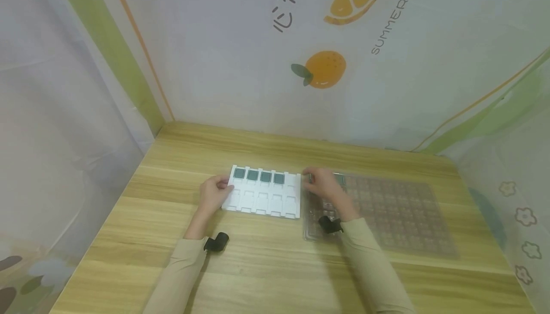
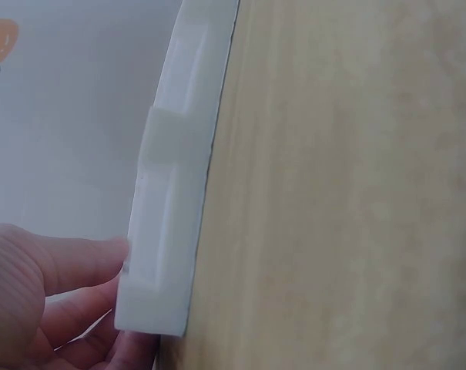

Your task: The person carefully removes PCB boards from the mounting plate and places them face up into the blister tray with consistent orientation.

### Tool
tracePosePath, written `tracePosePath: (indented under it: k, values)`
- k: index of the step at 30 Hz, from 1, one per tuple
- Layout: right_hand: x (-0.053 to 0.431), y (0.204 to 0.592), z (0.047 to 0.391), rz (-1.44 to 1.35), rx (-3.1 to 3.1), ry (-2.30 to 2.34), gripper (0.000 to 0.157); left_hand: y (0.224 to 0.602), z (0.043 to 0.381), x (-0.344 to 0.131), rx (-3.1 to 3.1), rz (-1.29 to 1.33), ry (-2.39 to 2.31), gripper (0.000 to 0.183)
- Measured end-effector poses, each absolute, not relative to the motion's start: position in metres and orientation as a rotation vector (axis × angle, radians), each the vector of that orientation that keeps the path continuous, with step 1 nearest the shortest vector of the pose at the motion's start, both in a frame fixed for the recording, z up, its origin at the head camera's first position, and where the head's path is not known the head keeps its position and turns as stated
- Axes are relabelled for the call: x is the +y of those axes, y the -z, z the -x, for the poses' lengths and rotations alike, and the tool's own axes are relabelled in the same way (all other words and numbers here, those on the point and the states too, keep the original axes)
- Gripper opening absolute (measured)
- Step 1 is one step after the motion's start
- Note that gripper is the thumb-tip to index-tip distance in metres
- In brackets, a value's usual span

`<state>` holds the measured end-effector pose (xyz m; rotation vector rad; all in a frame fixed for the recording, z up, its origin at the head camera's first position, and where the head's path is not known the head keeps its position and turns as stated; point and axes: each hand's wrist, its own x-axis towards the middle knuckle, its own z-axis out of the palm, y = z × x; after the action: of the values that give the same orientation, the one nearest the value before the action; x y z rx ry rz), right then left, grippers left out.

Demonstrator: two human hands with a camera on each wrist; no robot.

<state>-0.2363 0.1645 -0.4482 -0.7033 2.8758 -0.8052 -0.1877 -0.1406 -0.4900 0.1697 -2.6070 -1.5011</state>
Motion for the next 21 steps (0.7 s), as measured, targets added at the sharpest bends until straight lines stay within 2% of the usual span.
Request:
tracePosePath:
  k: [21]
  values:
    - [0.137, 0.447, 0.238, 0.641, 2.826, 0.823, 0.03, 0.491, 0.188, -0.141, -2.602, -0.163, 1.492, 0.027]
